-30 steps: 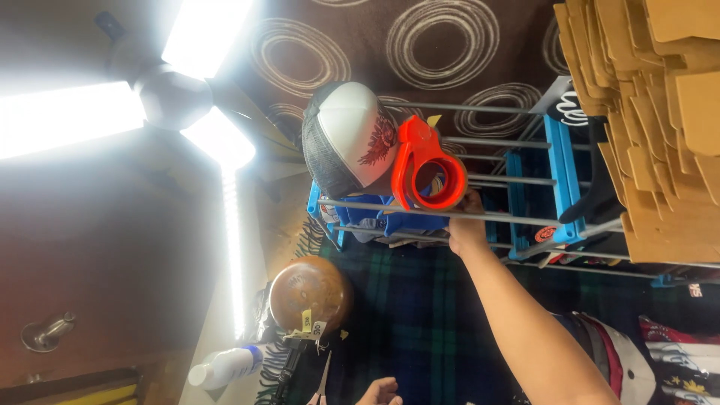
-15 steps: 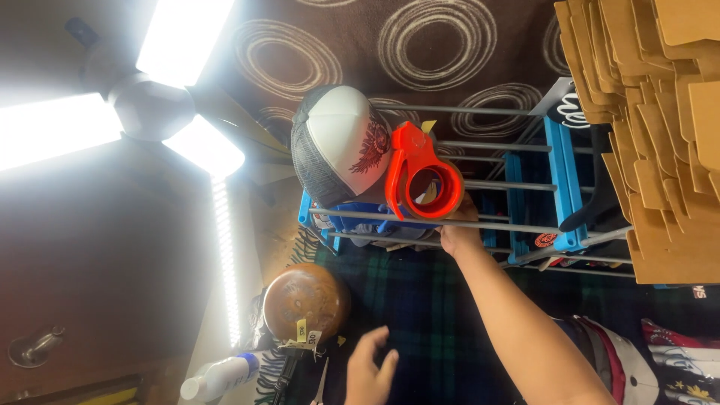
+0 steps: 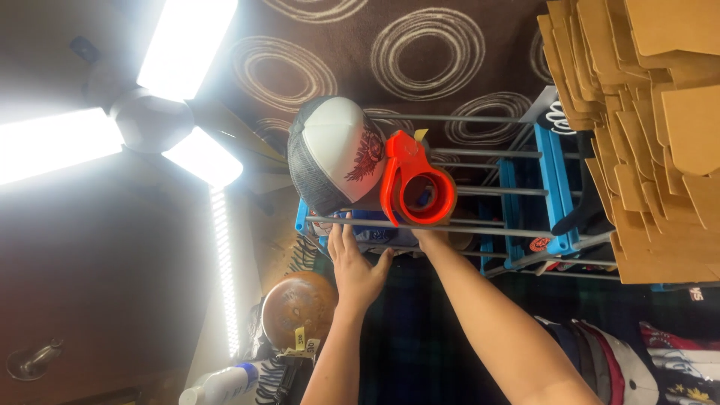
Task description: Brushing dust off various hats and organizing them onto a metal storage rack.
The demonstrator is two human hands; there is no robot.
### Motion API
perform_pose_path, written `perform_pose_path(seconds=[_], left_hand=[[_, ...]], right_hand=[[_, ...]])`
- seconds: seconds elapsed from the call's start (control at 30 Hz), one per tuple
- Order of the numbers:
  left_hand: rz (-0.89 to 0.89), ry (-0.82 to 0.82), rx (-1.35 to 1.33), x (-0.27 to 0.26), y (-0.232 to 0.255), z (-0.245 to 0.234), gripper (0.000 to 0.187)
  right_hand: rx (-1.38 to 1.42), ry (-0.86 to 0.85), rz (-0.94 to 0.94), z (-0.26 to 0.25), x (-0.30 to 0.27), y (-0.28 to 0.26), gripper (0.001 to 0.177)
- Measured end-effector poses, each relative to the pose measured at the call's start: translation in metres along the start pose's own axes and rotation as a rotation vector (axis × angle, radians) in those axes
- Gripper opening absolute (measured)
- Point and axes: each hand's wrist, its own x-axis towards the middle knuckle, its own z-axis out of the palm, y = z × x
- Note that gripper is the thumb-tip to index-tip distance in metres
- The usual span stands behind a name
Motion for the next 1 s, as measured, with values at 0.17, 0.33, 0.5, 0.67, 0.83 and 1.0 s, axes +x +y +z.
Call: perform_pose_path(seconds=[0.17,0.33,0.5,0.67,0.83,1.0], left_hand=[[0.016,-0.051,0.149,0.004,-0.023,0.007,0.116],[0.039,-0.083,0.160,-0.006,-0.041,0.009,0.115],[0.220,0.140,0.218,-0.058,-0.058,0.032,0.104],[0.233,-0.180,0.002,-0.174,-0.075,0.091,0.058],[-0.180,-0.738,-0.161,-0.257,-0.061,0.155,0.028],[-0.531,-0.833,-0.295,-0.261,-0.015,0.216,0.040]], right_hand=[[-0.305,-0.079,-0.227,0.017,-0.020,-0.002,0.066],[-0.642,-0.122,-0.407,-0.009,-0.029,0.006,0.068],[-0.522,-0.229,-0.685,-0.092,-0.111,0.041,0.055],[-0.570,-0.281,-0.754,-0.202,-0.199,0.156,0.037],[-0.732,-0.005,-0.708,-0.291,-0.234,0.163,0.014],[-1.177,-0.045,-0.517,-0.327,-0.207,0.190,0.033]])
